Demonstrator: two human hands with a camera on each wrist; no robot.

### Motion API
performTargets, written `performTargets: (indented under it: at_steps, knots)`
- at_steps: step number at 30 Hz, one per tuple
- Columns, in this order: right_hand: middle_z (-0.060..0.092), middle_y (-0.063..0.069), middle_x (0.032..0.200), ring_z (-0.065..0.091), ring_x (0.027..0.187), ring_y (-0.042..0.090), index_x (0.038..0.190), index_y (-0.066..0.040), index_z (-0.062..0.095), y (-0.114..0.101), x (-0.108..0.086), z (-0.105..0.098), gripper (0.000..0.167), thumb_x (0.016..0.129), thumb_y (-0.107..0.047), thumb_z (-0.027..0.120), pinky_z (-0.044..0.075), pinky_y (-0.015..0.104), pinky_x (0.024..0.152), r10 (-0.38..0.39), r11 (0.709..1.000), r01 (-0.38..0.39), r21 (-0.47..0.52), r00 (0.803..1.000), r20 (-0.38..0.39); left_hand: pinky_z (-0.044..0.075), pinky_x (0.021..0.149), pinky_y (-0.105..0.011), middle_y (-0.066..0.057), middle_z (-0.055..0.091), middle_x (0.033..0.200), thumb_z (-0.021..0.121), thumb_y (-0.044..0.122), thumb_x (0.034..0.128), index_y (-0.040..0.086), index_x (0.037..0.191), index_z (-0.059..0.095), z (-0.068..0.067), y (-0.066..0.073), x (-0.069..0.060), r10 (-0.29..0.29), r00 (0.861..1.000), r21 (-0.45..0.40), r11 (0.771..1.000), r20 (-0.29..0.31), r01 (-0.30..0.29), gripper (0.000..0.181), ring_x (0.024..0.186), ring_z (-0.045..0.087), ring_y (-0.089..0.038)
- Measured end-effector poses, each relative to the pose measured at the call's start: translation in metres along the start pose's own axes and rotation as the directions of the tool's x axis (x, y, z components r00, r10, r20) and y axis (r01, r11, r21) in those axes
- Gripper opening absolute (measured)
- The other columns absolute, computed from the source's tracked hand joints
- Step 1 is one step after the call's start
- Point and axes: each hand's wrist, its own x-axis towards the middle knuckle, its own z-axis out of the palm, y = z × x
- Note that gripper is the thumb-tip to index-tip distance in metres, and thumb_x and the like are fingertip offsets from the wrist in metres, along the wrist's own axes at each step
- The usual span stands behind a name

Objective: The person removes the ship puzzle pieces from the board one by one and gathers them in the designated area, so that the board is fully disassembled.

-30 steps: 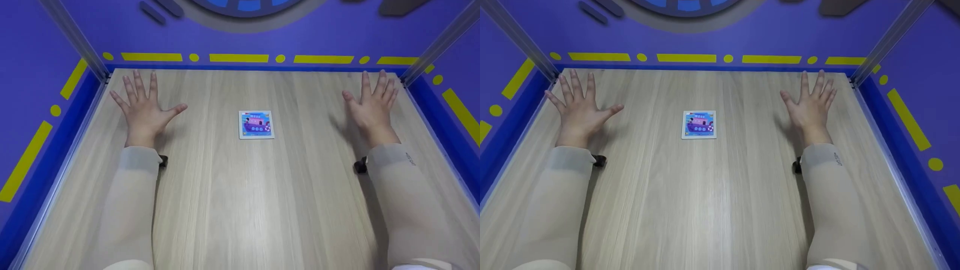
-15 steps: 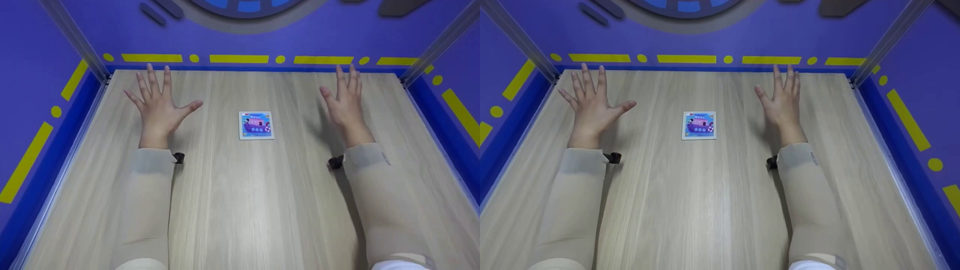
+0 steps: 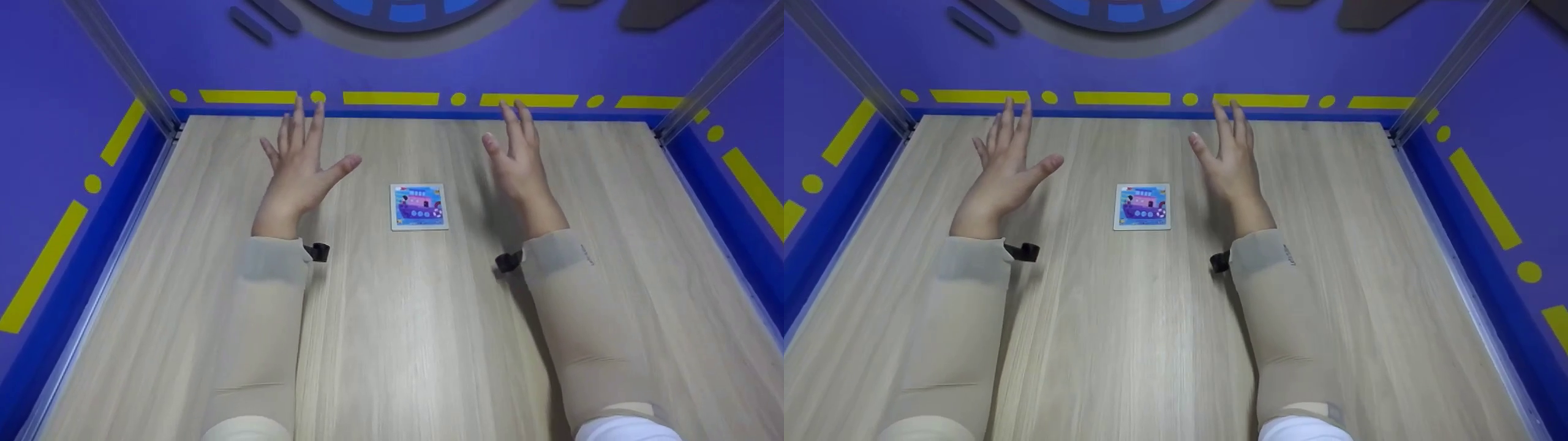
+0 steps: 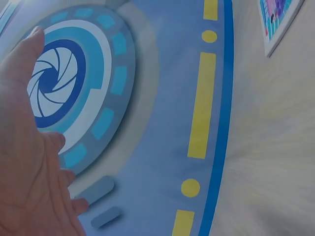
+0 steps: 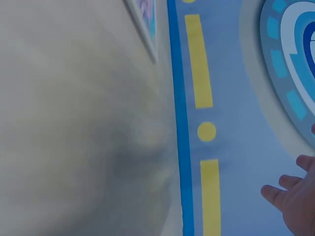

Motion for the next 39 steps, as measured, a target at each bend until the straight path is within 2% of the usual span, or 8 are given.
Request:
performTargets:
  at_steps: [5,8,13,16,22,29,34,39]
  knots:
    - [0.008,-0.004,0.193,0.008,0.181,0.029,0.18,-0.038,0.03,-0.01,-0.003,0.017,0.08,0.111,-0.071,0.051,0.015,0.068,0.144,-0.03,0.998,0.03,0.052,1.0,-0.005,-0.021,0.137,-0.074,0.006,-0.022,0.191,0.051,0.098,0.094,0.042,0.182,-0.004,0.008,0.005,0.001,0.037,0.998,-0.034,0.999,0.048,-0.035,0.117,0.18,-0.016,-0.037]
    - [0.011,-0.005,0.193,0.011,0.181,0.027,0.18,-0.039,0.031,-0.015,-0.005,0.025,0.081,0.11,-0.074,0.051,0.018,0.064,0.144,-0.037,0.995,0.036,0.094,0.999,0.014,-0.012,0.141,-0.072,0.007,-0.015,0.193,0.058,0.087,0.0998,0.041,0.182,0.002,0.016,0.006,0.001,0.057,0.997,-0.047,0.997,0.059,-0.054,0.11,0.18,-0.008,-0.038]
    - [0.019,0.002,0.191,0.02,0.178,0.03,0.179,-0.029,0.035,-0.017,-0.005,0.033,0.076,0.114,-0.062,0.054,0.029,0.055,0.143,-0.082,0.978,0.07,0.197,0.995,0.054,0.013,0.141,-0.074,0.009,-0.007,0.193,0.062,0.079,0.103,0.04,0.183,0.009,0.031,0.008,0.004,0.066,0.993,-0.048,0.997,0.103,-0.061,0.103,0.18,0.003,-0.039]
    - [0.024,0.009,0.19,0.028,0.175,0.034,0.179,-0.024,0.036,-0.018,-0.005,0.038,0.07,0.116,-0.05,0.056,0.033,0.056,0.141,-0.091,0.966,0.067,0.249,0.992,0.083,0.02,0.14,-0.074,0.007,-0.002,0.194,0.063,0.077,0.1037,0.036,0.183,0.013,0.039,0.009,0.005,0.059,0.988,-0.031,0.998,0.141,-0.055,0.103,0.18,0.007,-0.039]
    - [0.032,0.005,0.187,0.036,0.17,0.034,0.179,-0.029,0.036,-0.02,-0.009,0.047,0.07,0.116,-0.053,0.055,0.031,0.059,0.142,-0.05,0.959,0.004,0.282,0.986,0.156,0.021,0.143,-0.068,0.003,0.004,0.194,0.065,0.07,0.1055,0.032,0.183,0.018,0.052,0.009,0.004,0.061,0.979,0.002,0.998,0.194,-0.063,0.099,0.18,0.012,-0.037]
    - [0.041,-0.003,0.182,0.041,0.167,0.025,0.178,-0.033,0.037,-0.023,-0.013,0.062,0.074,0.112,-0.059,0.058,0.032,0.055,0.141,-0.001,0.96,-0.066,0.273,0.971,0.239,0.021,0.143,-0.067,0.002,0.009,0.194,0.066,0.069,0.1047,0.026,0.183,0.023,0.069,0.003,-0.001,0.074,0.961,0.033,0.996,0.268,-0.086,0.099,0.179,0.014,-0.04]
    - [0.046,-0.001,0.18,0.043,0.165,0.026,0.177,-0.029,0.039,-0.023,-0.014,0.069,0.074,0.112,-0.058,0.06,0.035,0.055,0.14,0.002,0.96,-0.088,0.264,0.952,0.308,0.018,0.144,-0.065,0.001,0.014,0.193,0.067,0.066,0.1053,0.025,0.182,0.025,0.08,0.002,-0.001,0.082,0.948,0.038,0.994,0.309,-0.099,0.097,0.179,0.014,-0.04]
    - [0.052,0.005,0.175,0.048,0.163,0.03,0.175,-0.024,0.044,-0.02,-0.014,0.075,0.071,0.112,-0.052,0.062,0.037,0.055,0.138,-0.007,0.96,-0.089,0.265,0.941,0.339,0.008,0.145,-0.067,0.002,0.013,0.193,0.068,0.067,0.1041,0.027,0.182,0.027,0.091,0.002,-0.001,0.065,0.935,0.058,0.994,0.348,-0.09,0.096,0.18,0.005,-0.04]
